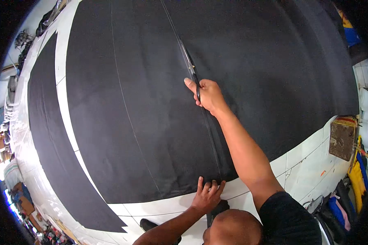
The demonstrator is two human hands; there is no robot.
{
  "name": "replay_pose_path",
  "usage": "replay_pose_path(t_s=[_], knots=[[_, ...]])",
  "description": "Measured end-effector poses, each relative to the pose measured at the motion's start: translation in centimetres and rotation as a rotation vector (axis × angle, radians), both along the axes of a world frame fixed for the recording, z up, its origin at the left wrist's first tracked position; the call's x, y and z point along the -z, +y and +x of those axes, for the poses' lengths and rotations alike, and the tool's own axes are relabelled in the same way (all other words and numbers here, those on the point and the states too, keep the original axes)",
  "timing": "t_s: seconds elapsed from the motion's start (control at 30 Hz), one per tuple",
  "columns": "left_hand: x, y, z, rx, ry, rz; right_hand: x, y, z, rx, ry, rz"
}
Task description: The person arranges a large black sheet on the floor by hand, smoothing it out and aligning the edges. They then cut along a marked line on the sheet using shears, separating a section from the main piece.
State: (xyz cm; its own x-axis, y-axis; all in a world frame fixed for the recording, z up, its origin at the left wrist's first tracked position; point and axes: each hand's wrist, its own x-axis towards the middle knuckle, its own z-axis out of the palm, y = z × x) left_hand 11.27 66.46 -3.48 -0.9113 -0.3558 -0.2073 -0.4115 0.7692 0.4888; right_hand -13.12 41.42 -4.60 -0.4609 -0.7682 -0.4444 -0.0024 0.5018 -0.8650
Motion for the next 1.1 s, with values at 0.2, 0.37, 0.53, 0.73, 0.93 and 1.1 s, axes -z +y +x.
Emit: replay_pose_path(t_s=[0.2, 0.37, 0.53, 0.73, 0.93, 1.1], knots=[[0.0, -0.2, -0.1, 0.019, -0.022, 0.015, -0.5, -6.5, -2.1, -0.015, -0.020, -0.052], [0.3, 0.2, 0.2, 0.005, 0.008, 0.004, -0.7, -8.1, -2.2, -0.003, -0.012, -0.025], [-0.1, -0.2, 0.1, -0.015, 0.044, 0.038, -0.4, -8.7, -2.4, -0.005, 0.016, -0.027], [0.5, 0.2, 0.0, -0.018, 0.047, -0.002, -1.4, -14.7, -4.7, -0.043, 0.014, 0.030], [-1.3, -1.4, -0.7, 0.037, -0.055, 0.056, -0.1, -16.3, -5.3, -0.057, 0.008, 0.012], [-3.8, -21.6, -9.1, -0.436, 0.394, -0.131, 0.7, -16.2, -5.5, -0.030, -0.083, -0.062]])
